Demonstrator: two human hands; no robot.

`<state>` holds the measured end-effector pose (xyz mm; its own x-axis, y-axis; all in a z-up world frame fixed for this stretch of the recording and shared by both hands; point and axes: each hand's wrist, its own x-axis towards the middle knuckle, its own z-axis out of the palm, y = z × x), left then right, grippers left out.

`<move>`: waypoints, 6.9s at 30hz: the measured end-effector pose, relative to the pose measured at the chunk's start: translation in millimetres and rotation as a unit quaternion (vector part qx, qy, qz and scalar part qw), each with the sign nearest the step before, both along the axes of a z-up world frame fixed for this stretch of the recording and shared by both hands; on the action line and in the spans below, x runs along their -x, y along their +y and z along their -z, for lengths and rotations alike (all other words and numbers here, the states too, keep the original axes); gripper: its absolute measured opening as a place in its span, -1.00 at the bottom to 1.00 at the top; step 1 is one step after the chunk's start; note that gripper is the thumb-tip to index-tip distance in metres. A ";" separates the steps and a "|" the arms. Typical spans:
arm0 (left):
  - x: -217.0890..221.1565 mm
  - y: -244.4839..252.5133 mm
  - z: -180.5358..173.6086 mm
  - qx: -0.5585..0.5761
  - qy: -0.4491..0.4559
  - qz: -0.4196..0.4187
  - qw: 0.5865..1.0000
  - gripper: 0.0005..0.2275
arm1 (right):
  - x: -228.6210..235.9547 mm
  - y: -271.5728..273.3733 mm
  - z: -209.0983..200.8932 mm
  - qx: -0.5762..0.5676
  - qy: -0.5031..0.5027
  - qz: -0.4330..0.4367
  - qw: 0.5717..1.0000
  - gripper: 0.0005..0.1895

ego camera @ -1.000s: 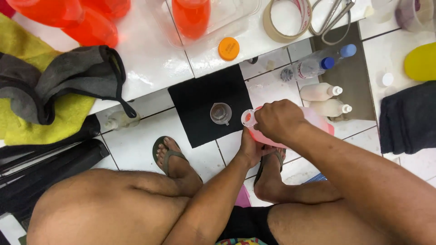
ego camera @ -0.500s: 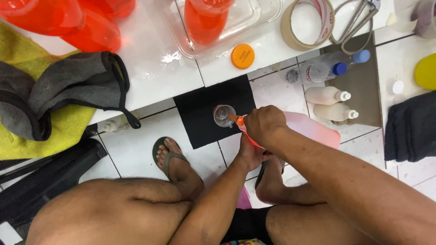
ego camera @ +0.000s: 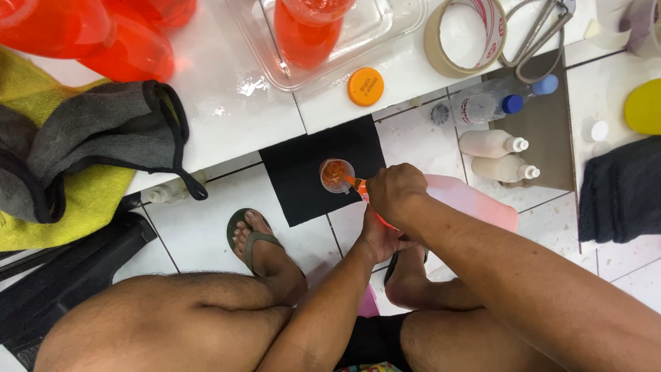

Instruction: The person pours an orange liquid from a large pink jug into a measuring cup, then transfers it into small clear bottles. They cap the bottles and wipe them with a cloth. The process is repeated for multiple bottles.

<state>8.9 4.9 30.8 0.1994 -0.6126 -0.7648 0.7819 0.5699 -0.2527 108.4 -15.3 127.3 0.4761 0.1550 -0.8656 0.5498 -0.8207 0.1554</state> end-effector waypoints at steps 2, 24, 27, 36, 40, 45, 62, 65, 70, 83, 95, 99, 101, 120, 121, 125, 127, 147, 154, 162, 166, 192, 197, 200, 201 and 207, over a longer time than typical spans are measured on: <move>0.9 -2.6 -0.8 0.001 0.000 0.003 1.000 -0.33 | -1.4 3.3 -2.5 0.020 0.001 -0.010 1.000 -0.61; -1.7 1.3 -8.3 0.004 -0.018 0.007 1.000 -0.34 | -7.0 21.0 -5.1 0.061 0.008 -0.010 0.998 -0.78; -0.4 -1.3 -10.3 0.004 -0.020 0.006 1.000 -0.34 | -6.1 21.7 -9.6 0.059 0.010 -0.012 0.998 -0.79; -1.7 3.9 -12.2 0.001 -0.028 0.006 1.000 -0.34 | -5.4 18.7 -9.3 0.026 0.001 0.007 1.000 -0.79; -2.3 10.1 -13.7 -0.002 -0.033 0.002 0.999 -0.34 | -5.9 18.8 -21.6 -0.018 -0.007 0.063 0.998 -0.69; -2.5 18.0 -16.3 -0.004 -0.040 -0.002 0.999 -0.34 | -4.8 19.3 -28.5 -0.021 -0.015 0.032 0.999 -0.66; -10.2 36.9 -63.4 -0.091 -0.102 -0.031 0.990 -0.47 | -12.3 3.1 -83.0 -0.061 -0.053 -0.029 0.996 -0.73; -5.4 31.9 -56.4 -0.118 -0.107 -0.043 0.986 -0.53 | -13.8 -4.7 -91.4 -0.060 -0.076 -0.031 0.995 -0.63; -3.2 18.2 -50.4 -0.199 -0.114 -0.076 0.970 -0.63 | -16.2 -10.3 -119.9 -0.061 -0.084 0.019 0.994 -0.49; -58.4 10.9 -107.6 -0.225 -0.073 -0.157 0.959 -0.39 | -29.6 -56.4 -143.8 -0.075 -0.123 0.157 0.977 -0.47; -76.3 -3.5 -108.1 -0.262 -0.131 -0.115 0.949 -0.33 | -52.2 -98.1 -121.7 -0.149 -0.143 0.241 0.948 -0.48; -75.1 3.1 -106.7 -0.302 -0.203 -0.036 0.931 -0.35 | -44.9 -101.3 -118.2 -0.162 -0.191 0.203 0.947 -0.55; -73.9 12.1 -101.1 -0.318 -0.232 0.005 0.919 -0.37 | -36.2 -99.9 -116.4 -0.174 -0.224 0.168 0.944 -0.60; -63.6 117.6 -16.2 -0.550 -0.443 0.395 0.587 -0.55 | 64.4 -1.6 61.8 -0.322 -0.088 0.475 0.814 -0.55; -65.9 116.7 -23.3 -0.523 -0.431 0.392 0.622 -0.54 | 67.4 0.4 76.5 -0.332 -0.052 0.548 0.766 -0.43; -72.3 116.5 -20.4 -0.510 -0.415 0.394 0.642 -0.58 | 77.6 14.9 74.5 -0.355 -0.017 0.652 0.670 -0.35; -74.3 117.1 -12.2 -0.515 -0.399 0.386 0.653 -0.62 | 80.3 19.0 72.3 -0.383 -0.003 0.696 0.607 -0.27; -106.1 143.0 -118.5 -0.459 -0.434 0.524 0.571 -0.37 | 76.8 -11.9 15.0 -0.436 -0.119 0.495 0.742 -0.44; -112.0 158.9 -324.6 -0.481 -0.553 0.618 0.285 -0.49 | 58.1 -32.3 -81.3 -0.515 -0.140 0.397 0.746 -0.55; -136.9 198.1 -354.4 -0.675 -0.555 0.344 0.343 -0.44 | -14.5 -42.3 -186.9 -0.516 -0.232 0.330 0.756 -0.52; -161.9 204.0 -329.4 -0.699 -0.545 0.297 0.355 -0.36 | -62.2 -42.9 -230.0 -0.486 -0.290 0.287 0.773 -0.50; -194.7 191.2 -298.3 -0.675 -0.545 0.251 0.429 -0.34 | -157.3 10.8 -296.8 -0.367 -0.325 0.206 0.847 -0.44; -193.8 192.4 -298.5 -0.678 -0.543 0.265 0.419 -0.32 | -161.5 10.1 -300.2 -0.336 -0.347 0.154 0.862 -0.42; -193.3 191.8 -300.8 -0.674 -0.529 0.285 0.431 -0.31 | -163.1 12.9 -303.6 -0.321 -0.343 0.165 0.867 -0.45; -193.1 191.7 -300.2 -0.674 -0.533 0.282 0.428 -0.31 | -165.3 12.3 -302.5 -0.310 -0.355 0.140 0.871 -0.44; -194.8 192.8 -295.3 -0.679 -0.542 0.276 0.411 -0.31 | -163.4 21.7 -315.0 -0.256 -0.373 0.101 0.886 -0.36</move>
<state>203.7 197.7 326.1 0.9912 0.0516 -0.1221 0.1209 -0.7302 0.6725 271.8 6.4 442.3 0.9488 0.2834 -0.1393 0.2851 -0.9585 -0.0078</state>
